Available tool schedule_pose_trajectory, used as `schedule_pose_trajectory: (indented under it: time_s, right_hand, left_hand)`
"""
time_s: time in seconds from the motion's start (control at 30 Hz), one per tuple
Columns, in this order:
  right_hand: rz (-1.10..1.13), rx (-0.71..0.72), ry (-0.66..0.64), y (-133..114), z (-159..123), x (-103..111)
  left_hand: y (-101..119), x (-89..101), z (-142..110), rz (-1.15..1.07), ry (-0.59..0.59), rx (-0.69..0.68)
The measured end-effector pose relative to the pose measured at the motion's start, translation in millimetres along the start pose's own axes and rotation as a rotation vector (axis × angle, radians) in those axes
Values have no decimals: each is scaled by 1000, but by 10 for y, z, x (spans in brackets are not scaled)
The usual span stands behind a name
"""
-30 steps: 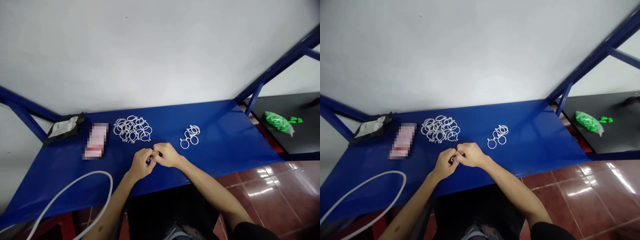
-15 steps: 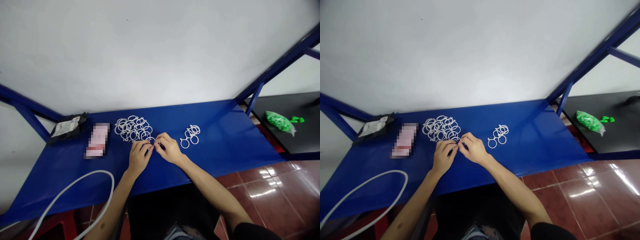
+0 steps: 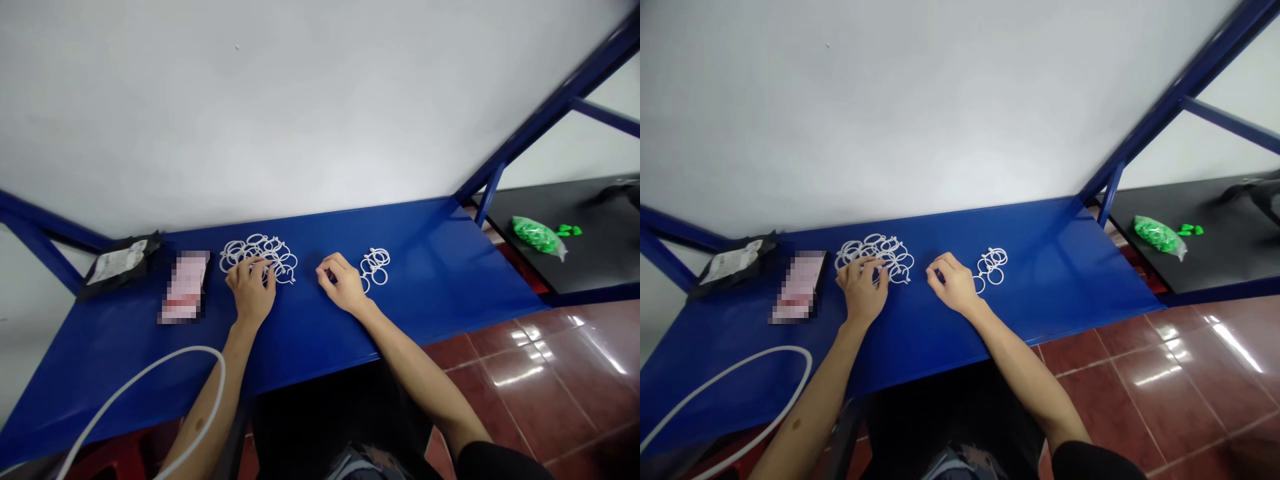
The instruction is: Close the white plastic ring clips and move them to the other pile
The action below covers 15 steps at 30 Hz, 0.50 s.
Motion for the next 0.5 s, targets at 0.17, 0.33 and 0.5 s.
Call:
schedule_pose_trajectory:
  time_s: [0.17, 0.33, 0.5]
  right_hand:
    - [-202, -6, 53, 115, 12, 276]
    - [-496, 46, 0, 210, -175, 599]
    - [-585, 101, -125, 183, -413, 596]
  left_hand:
    - [10, 99, -37, -29, 34, -13]
    - [208, 104, -66, -122, 23, -113]
    - [469, 112, -144, -258, -28, -208]
Point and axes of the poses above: each hand's wrist, its own z-axis towards the middle knuckle, its own x-axis out of the back of the hand, y = z × x, the point moved 5 cm from there along z, towards the middle knuckle, and after that the axes turned 13 degrees about y, right-handed, at the moved point
